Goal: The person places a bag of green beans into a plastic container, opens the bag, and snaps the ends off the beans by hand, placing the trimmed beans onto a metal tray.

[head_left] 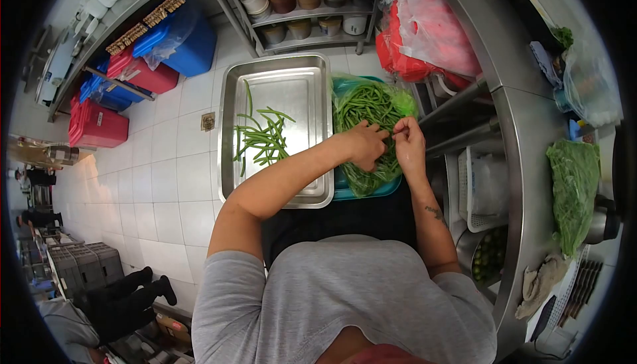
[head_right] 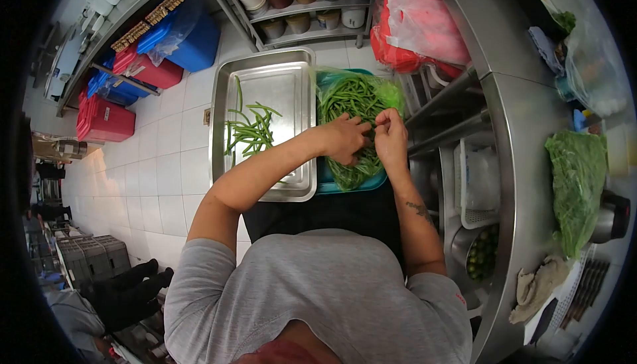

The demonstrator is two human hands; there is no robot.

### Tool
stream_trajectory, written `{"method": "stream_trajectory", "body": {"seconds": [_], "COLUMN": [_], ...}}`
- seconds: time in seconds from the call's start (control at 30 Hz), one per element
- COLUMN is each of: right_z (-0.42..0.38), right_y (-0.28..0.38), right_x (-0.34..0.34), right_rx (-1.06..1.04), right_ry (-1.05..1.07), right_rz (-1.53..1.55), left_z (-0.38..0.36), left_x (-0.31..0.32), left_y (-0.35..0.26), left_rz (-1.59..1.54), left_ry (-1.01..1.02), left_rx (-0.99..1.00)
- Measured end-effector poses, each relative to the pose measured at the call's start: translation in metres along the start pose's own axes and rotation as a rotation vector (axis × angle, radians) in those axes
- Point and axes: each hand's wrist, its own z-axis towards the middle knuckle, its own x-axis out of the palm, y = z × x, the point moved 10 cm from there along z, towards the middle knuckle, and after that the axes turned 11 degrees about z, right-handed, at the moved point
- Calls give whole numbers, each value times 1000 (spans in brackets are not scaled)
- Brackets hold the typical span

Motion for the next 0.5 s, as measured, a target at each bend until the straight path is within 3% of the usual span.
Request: {"method": "stream_trajectory", "body": {"seconds": [0.2, 0.43, 0.5], "right_z": [-3, 3, 6], "right_y": [-8, -30, -35], "right_x": [2, 2, 0], "right_rx": [5, 254, 265], "right_ry": [0, 26, -8], "right_rz": [-41, 429, 559], "left_z": [6, -2, -7], "left_x": [7, -1, -10], "left_y": [-11, 0, 27], "left_rz": [35, -38, -214], "left_ry": [19, -88, -189], "left_rx": [33, 36, 12]}}
